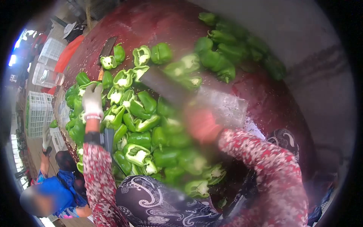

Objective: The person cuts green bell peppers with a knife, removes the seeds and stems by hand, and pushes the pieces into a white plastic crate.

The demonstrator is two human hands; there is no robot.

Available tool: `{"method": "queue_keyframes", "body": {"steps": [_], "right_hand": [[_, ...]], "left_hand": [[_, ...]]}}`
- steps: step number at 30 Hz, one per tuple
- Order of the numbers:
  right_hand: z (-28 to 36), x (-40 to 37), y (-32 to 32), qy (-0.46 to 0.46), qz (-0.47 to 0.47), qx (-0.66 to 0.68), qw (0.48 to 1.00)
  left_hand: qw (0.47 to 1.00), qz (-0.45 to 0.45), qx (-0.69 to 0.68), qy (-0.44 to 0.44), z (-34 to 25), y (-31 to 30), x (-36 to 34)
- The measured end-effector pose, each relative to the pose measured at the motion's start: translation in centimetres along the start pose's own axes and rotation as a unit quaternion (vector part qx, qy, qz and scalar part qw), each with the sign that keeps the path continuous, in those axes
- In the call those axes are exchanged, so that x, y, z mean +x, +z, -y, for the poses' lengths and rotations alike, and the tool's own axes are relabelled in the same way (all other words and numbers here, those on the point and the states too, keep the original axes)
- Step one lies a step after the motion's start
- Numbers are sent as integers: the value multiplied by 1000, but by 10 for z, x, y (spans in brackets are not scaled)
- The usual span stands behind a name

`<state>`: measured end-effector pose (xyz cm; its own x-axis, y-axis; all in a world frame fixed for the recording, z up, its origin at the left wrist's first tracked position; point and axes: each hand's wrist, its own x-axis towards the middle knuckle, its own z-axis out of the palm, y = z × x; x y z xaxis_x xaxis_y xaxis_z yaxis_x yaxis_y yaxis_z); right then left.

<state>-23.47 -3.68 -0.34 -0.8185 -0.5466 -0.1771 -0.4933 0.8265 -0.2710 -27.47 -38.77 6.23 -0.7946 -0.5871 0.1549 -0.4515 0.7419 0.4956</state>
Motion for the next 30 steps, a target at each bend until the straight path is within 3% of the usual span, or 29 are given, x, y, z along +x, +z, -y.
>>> {"method": "queue_keyframes", "body": {"steps": [4, 6, 7, 10, 12, 14, 16, 18, 19, 22, 23, 24, 26, 28, 30], "right_hand": [[-3, -1, 29, 31, 5, -31, 999], [-5, -3, 22, 2, -20, 56, 998], [-9, -1, 31, -4, -12, 87, 996], [-9, -4, 37, -16, -25, 37, 999], [-2, -6, 18, -3, 10, 4, 1000], [-1, -8, 14, 4, 41, -25, 999], [-1, -6, 21, 17, 1, 32, 999], [1, -4, 11, 27, 6, 27, 999], [2, -5, 8, 36, 11, 21, 999], [0, -8, 18, 18, -17, 33, 999], [0, -9, 19, 14, -19, 38, 999], [0, -9, 19, 15, -21, 47, 999], [-2, -9, 12, 11, -24, 60, 998], [-6, -7, -2, 46, 59, 134, 988], [-23, -13, 15, 2, 28, 141, 990]], "left_hand": [[985, 89, 0, -151, 58, 67, 68], [988, 37, 15, -149, 59, 85, 73], [981, 87, 17, -173, 64, 89, 85], [975, 57, -29, -213, 70, 115, 94], [979, 39, -6, -200, 38, 104, 71], [959, 39, -116, -255, 26, 96, 62], [943, 6, -186, -275, 47, 103, 70], [884, -104, -328, -318, 23, 85, 55], [844, -105, -433, -299, 17, 73, 50], [836, -61, -499, -218, -7, 32, 21], [975, -50, -192, 99, 5, 24, 2], [976, -53, -186, 100, 12, 16, -12], [879, 2, -468, -91, -47, -6, -71], [855, 2, -501, -134, -81, -9, -122], [862, 61, -487, -122, -93, -8, -163]]}}
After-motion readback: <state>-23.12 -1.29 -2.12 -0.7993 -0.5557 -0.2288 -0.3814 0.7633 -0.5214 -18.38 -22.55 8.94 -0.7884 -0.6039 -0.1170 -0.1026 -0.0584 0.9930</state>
